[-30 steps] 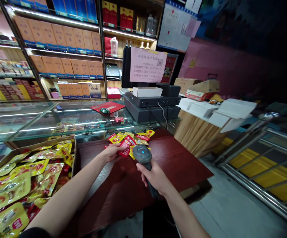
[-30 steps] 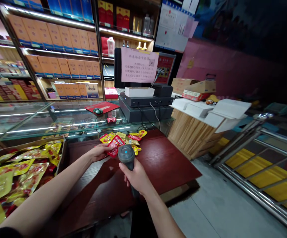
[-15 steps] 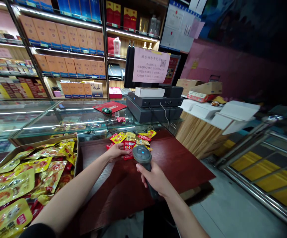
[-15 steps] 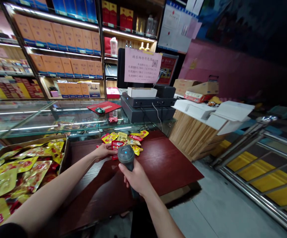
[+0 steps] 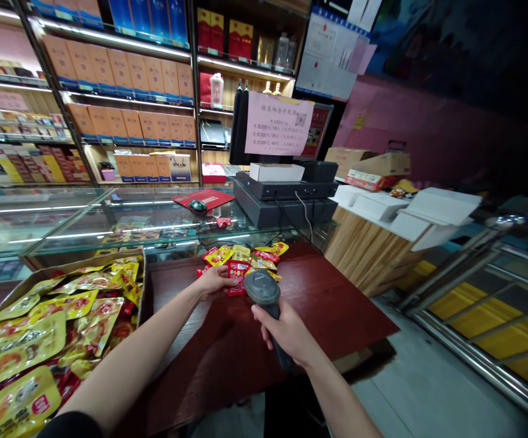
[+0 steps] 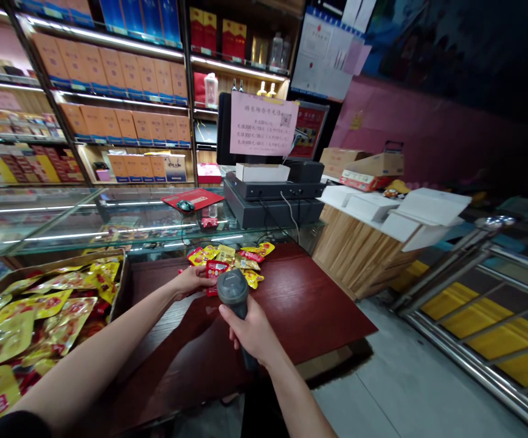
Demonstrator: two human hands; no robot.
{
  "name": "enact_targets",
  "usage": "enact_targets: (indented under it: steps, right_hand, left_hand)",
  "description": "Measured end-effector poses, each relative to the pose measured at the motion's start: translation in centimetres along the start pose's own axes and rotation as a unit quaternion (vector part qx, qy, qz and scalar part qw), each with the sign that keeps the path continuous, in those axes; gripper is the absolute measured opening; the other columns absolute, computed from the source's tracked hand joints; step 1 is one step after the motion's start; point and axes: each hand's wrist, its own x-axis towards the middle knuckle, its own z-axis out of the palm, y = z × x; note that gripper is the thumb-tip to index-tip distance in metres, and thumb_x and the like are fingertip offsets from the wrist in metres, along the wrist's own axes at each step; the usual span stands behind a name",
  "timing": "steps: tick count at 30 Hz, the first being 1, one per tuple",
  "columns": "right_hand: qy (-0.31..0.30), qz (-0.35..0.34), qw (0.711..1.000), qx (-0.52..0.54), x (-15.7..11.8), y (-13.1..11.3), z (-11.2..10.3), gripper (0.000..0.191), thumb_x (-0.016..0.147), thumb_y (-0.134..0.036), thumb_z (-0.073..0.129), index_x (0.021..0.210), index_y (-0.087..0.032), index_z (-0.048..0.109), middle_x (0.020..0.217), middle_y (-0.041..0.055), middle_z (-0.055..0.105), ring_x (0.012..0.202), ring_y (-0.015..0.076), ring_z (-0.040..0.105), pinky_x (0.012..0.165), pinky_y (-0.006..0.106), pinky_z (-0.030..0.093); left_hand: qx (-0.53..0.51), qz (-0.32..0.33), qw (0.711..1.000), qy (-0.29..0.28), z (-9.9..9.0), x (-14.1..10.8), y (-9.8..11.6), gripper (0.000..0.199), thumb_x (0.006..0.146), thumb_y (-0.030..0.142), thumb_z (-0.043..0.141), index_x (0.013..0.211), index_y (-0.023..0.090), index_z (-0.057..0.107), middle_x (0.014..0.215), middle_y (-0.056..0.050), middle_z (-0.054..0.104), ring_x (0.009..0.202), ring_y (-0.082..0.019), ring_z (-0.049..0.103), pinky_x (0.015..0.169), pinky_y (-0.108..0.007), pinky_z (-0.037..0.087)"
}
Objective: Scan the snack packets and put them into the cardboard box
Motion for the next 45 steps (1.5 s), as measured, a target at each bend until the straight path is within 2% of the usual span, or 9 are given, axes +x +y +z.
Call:
enact_targets:
  steps: [5, 8, 11, 16, 20, 23, 28, 39, 45]
  right_hand:
    - [0.002, 0.003, 1.000, -0.012, -0.2, -0.3, -0.1, 0.038, 0.082, -0.054, 0.061, 0.091, -0.019, 0.050, 0.046, -0.0091, 0.053, 0.036, 0.0091, 0.048, 0.038, 0.019, 0.038]
    - [-0.023, 0.013, 1.000, -0.009, 0.1, -0.8, 0.2, 0.041, 0.080, -0.057, 0.061, 0.090, -0.019, 0.050, 0.047, -0.0088, 0.053, 0.037, 0.0096, 0.049, 0.038, 0.020, 0.040]
    - [-0.060, 0.017, 0.998, -0.007, 0.6, -1.1, 1.1, 0.043, 0.078, -0.060, 0.062, 0.087, -0.020, 0.050, 0.048, -0.0082, 0.054, 0.038, 0.0096, 0.049, 0.039, 0.021, 0.040]
    - [-0.119, -0.003, 0.993, 0.001, 1.3, -1.0, 3.3, 0.046, 0.077, -0.063, 0.061, 0.085, -0.019, 0.049, 0.047, -0.0084, 0.052, 0.037, 0.0089, 0.046, 0.038, 0.021, 0.037]
    - [-0.171, -0.016, 0.985, 0.011, 1.8, -1.1, 5.1, 0.047, 0.077, -0.064, 0.061, 0.086, -0.019, 0.049, 0.046, -0.0079, 0.052, 0.036, 0.0094, 0.046, 0.039, 0.022, 0.036]
    - [-0.180, -0.012, 0.983, 0.017, 1.9, -1.3, 5.7, 0.049, 0.074, -0.065, 0.063, 0.086, -0.020, 0.049, 0.047, -0.0074, 0.054, 0.035, 0.0098, 0.046, 0.038, 0.022, 0.035]
    - [-0.158, 0.000, 0.987, 0.020, 1.8, -1.4, 4.4, 0.051, 0.071, -0.067, 0.064, 0.085, -0.019, 0.050, 0.044, -0.0072, 0.053, 0.034, 0.0102, 0.046, 0.037, 0.022, 0.035]
    - [-0.034, 0.025, 0.999, 0.035, 0.3, -0.1, -1.9, 0.048, 0.075, -0.063, 0.064, 0.087, -0.019, 0.051, 0.048, -0.0072, 0.053, 0.038, 0.0099, 0.047, 0.037, 0.021, 0.038]
    - [0.010, 0.023, 0.998, 0.049, 0.0, 0.8, -3.9, 0.051, 0.073, -0.067, 0.065, 0.085, -0.019, 0.052, 0.049, -0.0067, 0.053, 0.039, 0.0094, 0.047, 0.037, 0.020, 0.038]
  left_hand:
    - [-0.017, 0.045, 0.998, 0.042, -0.6, -0.5, 2.2, 0.052, 0.048, 0.024, 0.093, 0.094, 0.014, 0.070, 0.091, -0.009, 0.076, 0.079, -0.019, 0.071, 0.074, -0.029, 0.055]
    - [-0.021, 0.082, 0.992, 0.098, -3.1, -2.4, 4.7, 0.055, 0.048, 0.027, 0.093, 0.097, 0.015, 0.070, 0.094, -0.009, 0.076, 0.080, -0.019, 0.071, 0.077, -0.031, 0.055]
    - [0.019, 0.129, 0.976, 0.174, -7.3, -6.7, 7.0, 0.059, 0.046, 0.030, 0.093, 0.099, 0.014, 0.070, 0.095, -0.009, 0.076, 0.085, -0.021, 0.071, 0.081, -0.033, 0.054]
    - [0.131, 0.165, 0.918, 0.337, -14.1, -17.3, 9.7, 0.058, 0.048, 0.041, 0.091, 0.094, 0.012, 0.069, 0.086, -0.009, 0.076, 0.076, -0.022, 0.071, 0.073, -0.033, 0.054]
    - [0.182, 0.158, 0.884, 0.401, -16.2, -23.3, 11.0, 0.058, 0.049, 0.042, 0.090, 0.094, 0.012, 0.069, 0.082, -0.007, 0.075, 0.074, -0.020, 0.069, 0.070, -0.030, 0.053]
    - [0.210, 0.160, 0.874, 0.409, -15.9, -24.6, 11.3, 0.057, 0.054, 0.044, 0.088, 0.097, 0.013, 0.070, 0.083, -0.007, 0.074, 0.073, -0.017, 0.068, 0.067, -0.027, 0.051]
    - [0.205, 0.156, 0.895, 0.364, -13.3, -20.9, 10.6, 0.055, 0.056, 0.045, 0.087, 0.097, 0.012, 0.070, 0.084, -0.007, 0.073, 0.075, -0.017, 0.066, 0.068, -0.028, 0.052]
    - [0.222, 0.108, 0.954, 0.170, -5.3, -2.5, 3.9, 0.029, 0.063, 0.029, 0.080, 0.085, 0.014, 0.070, 0.067, -0.001, 0.066, 0.057, -0.011, 0.057, 0.054, -0.022, 0.044]
    - [0.251, 0.118, 0.949, 0.147, -4.9, 1.1, 0.9, 0.021, 0.064, 0.025, 0.076, 0.082, 0.016, 0.071, 0.075, -0.003, 0.070, 0.067, -0.015, 0.062, 0.064, -0.024, 0.046]
